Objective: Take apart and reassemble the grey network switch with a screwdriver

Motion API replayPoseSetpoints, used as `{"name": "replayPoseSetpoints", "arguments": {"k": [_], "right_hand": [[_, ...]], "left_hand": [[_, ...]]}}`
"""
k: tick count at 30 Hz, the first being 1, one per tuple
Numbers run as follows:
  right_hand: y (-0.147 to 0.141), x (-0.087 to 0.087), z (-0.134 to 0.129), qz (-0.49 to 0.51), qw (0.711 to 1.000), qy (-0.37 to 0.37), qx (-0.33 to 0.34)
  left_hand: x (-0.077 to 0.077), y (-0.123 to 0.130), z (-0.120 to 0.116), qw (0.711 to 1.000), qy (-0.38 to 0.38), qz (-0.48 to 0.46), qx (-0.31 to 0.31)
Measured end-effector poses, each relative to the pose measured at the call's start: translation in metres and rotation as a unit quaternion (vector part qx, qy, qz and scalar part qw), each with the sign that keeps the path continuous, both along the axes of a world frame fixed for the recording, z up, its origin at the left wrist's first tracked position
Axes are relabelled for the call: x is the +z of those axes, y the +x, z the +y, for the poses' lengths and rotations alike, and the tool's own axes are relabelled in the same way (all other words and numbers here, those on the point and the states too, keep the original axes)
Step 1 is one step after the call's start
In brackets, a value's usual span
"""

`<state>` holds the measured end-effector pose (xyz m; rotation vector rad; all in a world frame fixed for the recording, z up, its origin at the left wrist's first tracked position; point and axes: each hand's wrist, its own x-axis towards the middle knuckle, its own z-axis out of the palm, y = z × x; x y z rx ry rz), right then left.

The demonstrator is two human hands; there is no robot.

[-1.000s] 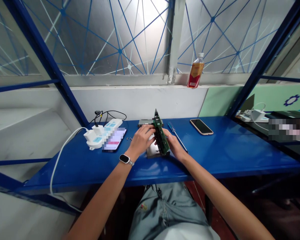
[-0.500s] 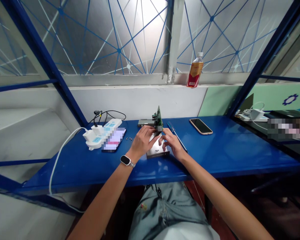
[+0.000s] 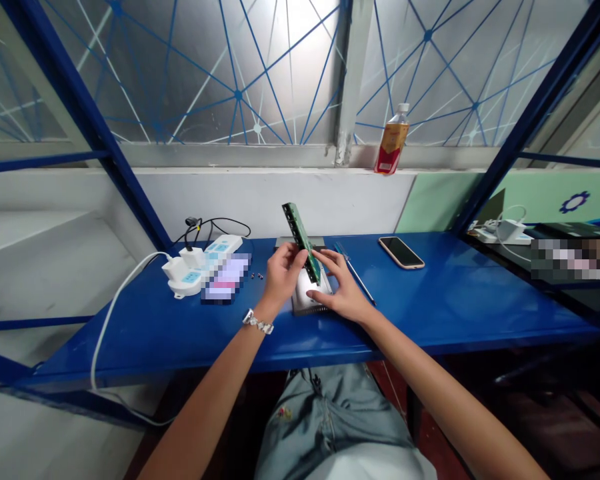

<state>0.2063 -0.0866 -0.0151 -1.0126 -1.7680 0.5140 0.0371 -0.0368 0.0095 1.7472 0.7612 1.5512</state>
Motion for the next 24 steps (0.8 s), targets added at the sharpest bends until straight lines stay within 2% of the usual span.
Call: {"name": "replayPoseSetpoints", "arguments": {"k": [5, 8, 11, 13, 16, 19, 22, 24], "right_hand": [[-0.003, -0.001, -0.002, 0.017, 0.999, -0.018, 0.026], [-0.004, -0.004, 0.000, 0.054, 0.997, -0.018, 0.043], [-0.003, -0.009, 0.004, 0.113, 0.992, -0.030, 0.047], [-0.001, -0.012, 0.007, 0.148, 0.988, -0.038, 0.038], [0.002, -0.011, 0.010, 0.174, 0.984, -0.033, 0.012], [0.005, -0.005, 0.011, 0.190, 0.981, -0.023, -0.017], [0.008, 0.000, 0.010, 0.207, 0.977, -0.016, -0.038], [0.010, 0.002, 0.010, 0.211, 0.976, -0.007, -0.047]], "left_hand": [[0.002, -0.003, 0.003, 0.998, -0.031, -0.040, -0.033], [0.003, -0.004, 0.001, 0.998, -0.027, -0.024, -0.046], [0.002, -0.008, 0.000, 0.999, -0.006, 0.020, -0.027], [0.000, -0.013, 0.000, 0.998, 0.019, 0.054, 0.008], [-0.002, -0.022, 0.001, 0.986, 0.092, 0.085, 0.112], [-0.001, -0.029, 0.002, 0.950, 0.204, 0.105, 0.212], [0.003, -0.032, 0.002, 0.909, 0.305, 0.124, 0.255], [0.006, -0.033, 0.000, 0.893, 0.333, 0.099, 0.286]]}}
